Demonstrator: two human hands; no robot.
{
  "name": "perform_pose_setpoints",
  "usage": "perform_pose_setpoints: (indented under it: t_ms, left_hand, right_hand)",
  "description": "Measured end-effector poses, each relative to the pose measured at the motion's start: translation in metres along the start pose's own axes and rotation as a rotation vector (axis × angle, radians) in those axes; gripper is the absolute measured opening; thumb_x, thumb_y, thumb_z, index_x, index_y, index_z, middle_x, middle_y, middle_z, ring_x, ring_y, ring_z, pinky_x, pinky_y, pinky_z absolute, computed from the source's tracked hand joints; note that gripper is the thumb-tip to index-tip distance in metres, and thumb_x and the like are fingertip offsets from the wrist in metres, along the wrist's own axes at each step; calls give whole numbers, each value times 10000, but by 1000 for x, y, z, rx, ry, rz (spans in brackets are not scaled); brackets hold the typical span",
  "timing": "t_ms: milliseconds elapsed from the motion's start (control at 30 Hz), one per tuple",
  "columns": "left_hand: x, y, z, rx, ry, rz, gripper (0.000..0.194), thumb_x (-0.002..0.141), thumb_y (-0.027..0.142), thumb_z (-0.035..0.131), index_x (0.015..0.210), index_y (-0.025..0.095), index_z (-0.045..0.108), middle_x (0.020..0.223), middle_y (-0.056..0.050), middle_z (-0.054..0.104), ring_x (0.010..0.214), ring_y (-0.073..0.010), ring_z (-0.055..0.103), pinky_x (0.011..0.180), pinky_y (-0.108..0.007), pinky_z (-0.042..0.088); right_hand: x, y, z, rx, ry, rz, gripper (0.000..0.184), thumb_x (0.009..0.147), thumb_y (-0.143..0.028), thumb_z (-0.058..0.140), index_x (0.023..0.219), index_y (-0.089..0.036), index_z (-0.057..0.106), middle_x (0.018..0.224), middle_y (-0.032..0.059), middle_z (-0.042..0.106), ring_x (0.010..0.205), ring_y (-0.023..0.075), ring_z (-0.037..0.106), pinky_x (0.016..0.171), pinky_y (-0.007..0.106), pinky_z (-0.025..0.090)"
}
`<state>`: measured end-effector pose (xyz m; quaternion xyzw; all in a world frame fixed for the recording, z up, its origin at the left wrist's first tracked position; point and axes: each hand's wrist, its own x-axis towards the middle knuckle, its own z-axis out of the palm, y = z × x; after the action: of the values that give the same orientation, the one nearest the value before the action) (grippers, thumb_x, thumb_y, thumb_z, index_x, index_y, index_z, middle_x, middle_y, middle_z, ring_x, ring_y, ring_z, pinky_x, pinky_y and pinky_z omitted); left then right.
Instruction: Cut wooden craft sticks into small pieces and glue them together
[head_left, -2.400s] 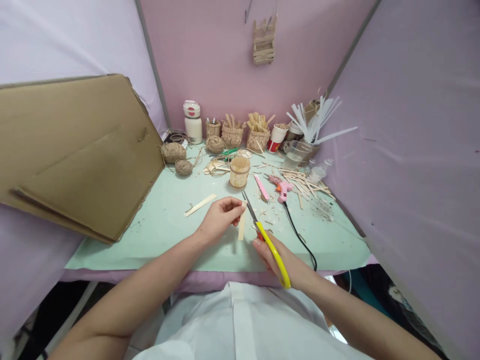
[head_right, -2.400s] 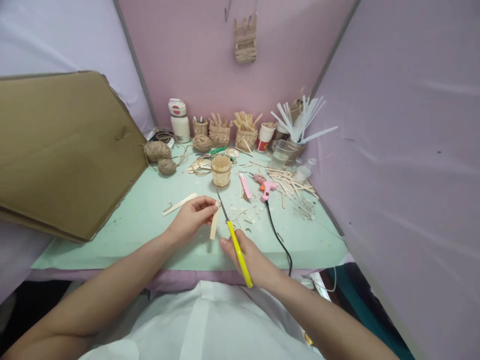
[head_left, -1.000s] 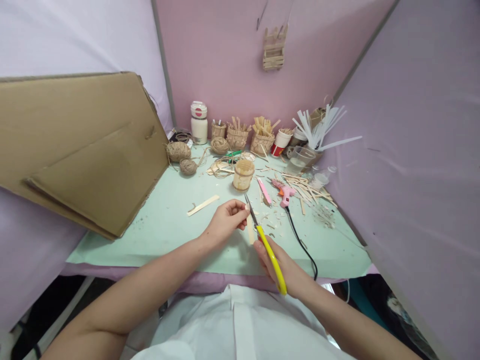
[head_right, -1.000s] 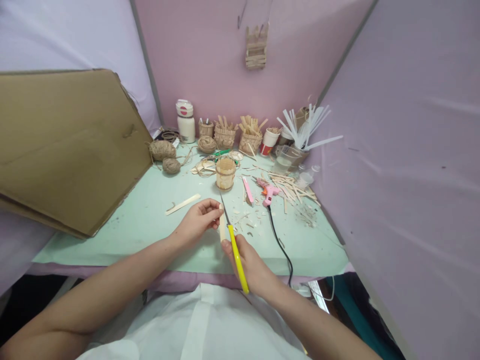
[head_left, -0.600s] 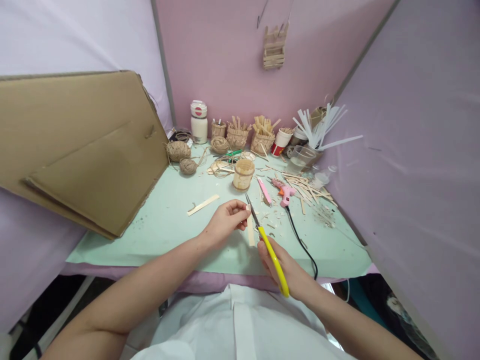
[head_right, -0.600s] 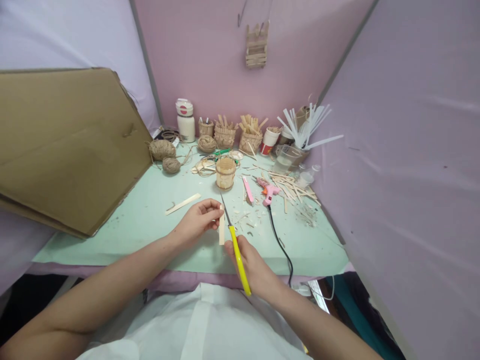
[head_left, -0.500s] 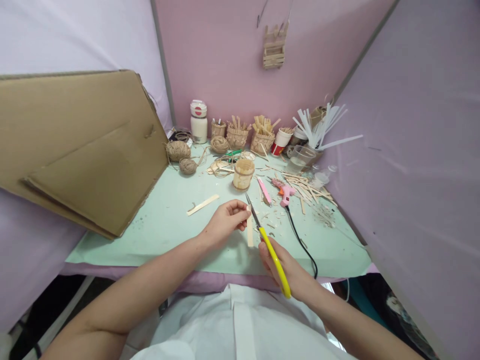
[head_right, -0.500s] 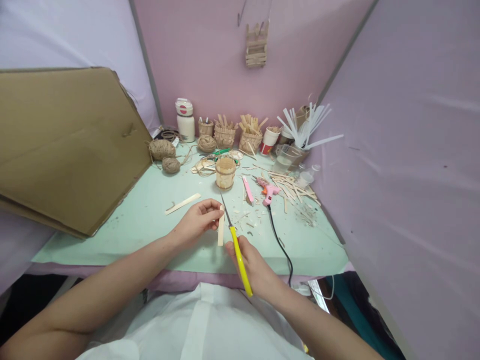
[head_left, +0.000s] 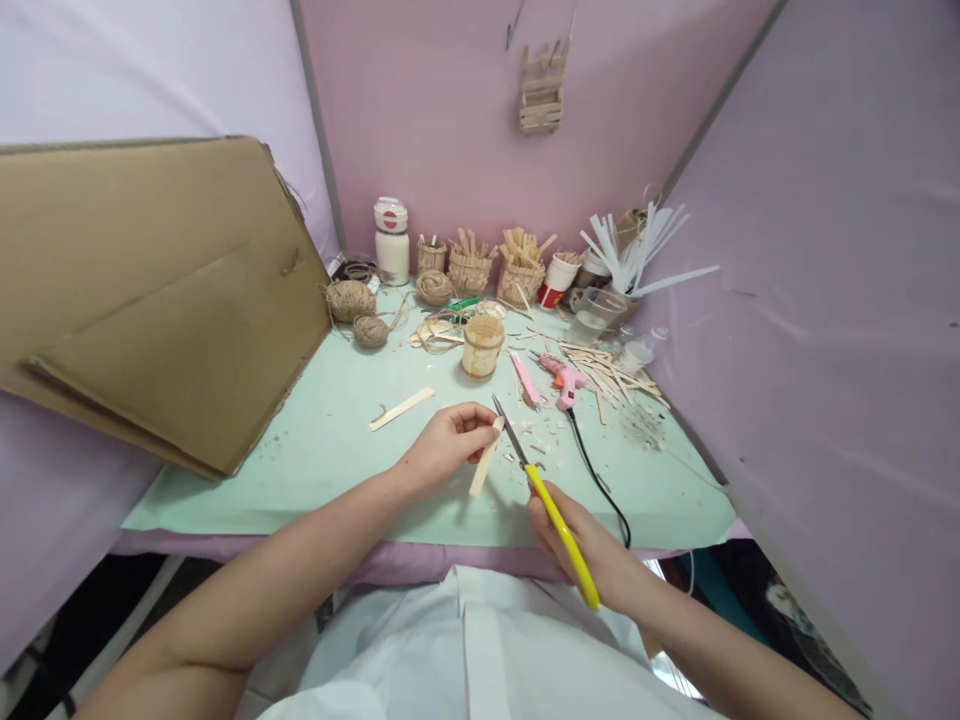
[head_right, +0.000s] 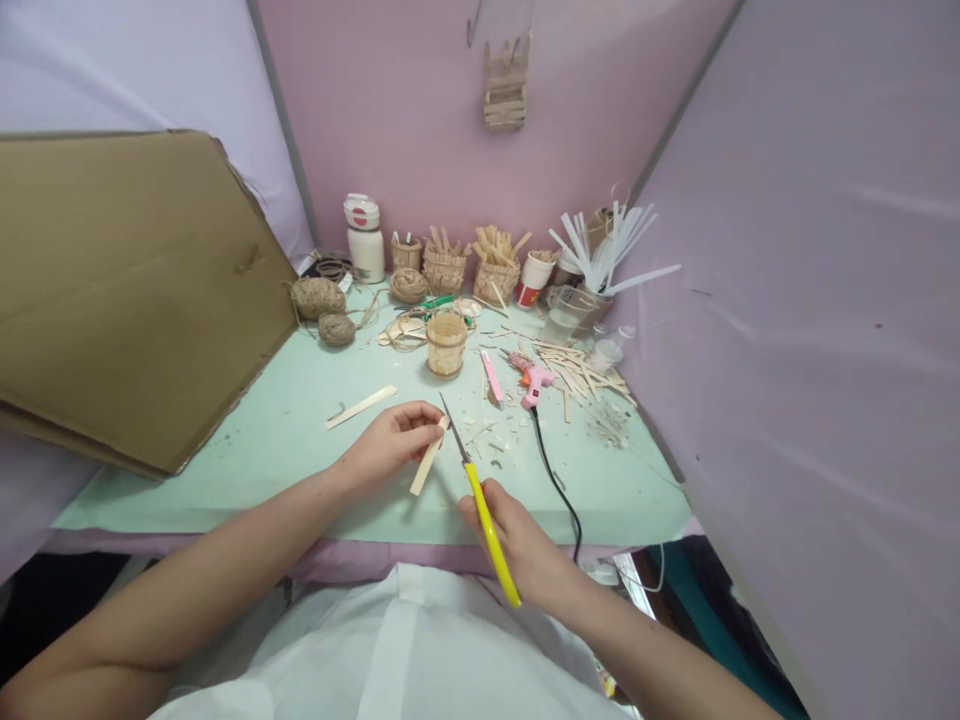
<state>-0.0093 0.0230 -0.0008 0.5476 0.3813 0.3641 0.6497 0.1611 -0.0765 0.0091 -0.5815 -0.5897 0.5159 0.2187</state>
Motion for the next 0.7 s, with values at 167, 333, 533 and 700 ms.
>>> perform_pose_setpoints:
  t_ms: [167, 333, 533, 700]
  left_hand:
    - [0, 0, -1, 32, -25, -2, 169, 699, 306, 596, 780, 157, 601, 644, 37, 502, 544, -68, 411, 508, -192, 317]
    - [0, -2, -1, 21, -52, -12, 176, 695, 311, 610, 781, 158, 616, 643, 35, 491, 565, -75, 406, 520, -194, 307]
    - [0, -3, -3, 5, -79, -56, 226, 667, 354, 652, 773, 154, 651, 643, 29, 519, 565, -78, 413, 522, -197, 293]
    - [1, -1, -5, -28, -128, -101, 230, 638, 344, 683, 758, 148, 672, 650, 16, 558, 562, -78, 427, 519, -196, 297]
  right_hand:
    - [-3, 5, -7, -33, -32, -6, 315, 887, -496, 409, 747, -220, 348, 569, -76, 333, 463, 85, 306, 451, 230, 288]
    - [-10, -2, -10, -23, -38, 42, 260, 892, -411, 396, 726, -214, 363, 549, -73, 333, 462, 87, 304, 454, 227, 286]
    - [-17, -9, -17, -3, -70, 82, 262, 894, -405, 386, 714, -216, 363, 547, -64, 354, 481, 96, 301, 481, 229, 304]
    - [-20, -6, -21, -39, -66, 89, 241, 891, -393, 415, 736, -211, 380, 559, -62, 349, 493, 92, 277, 461, 215, 274]
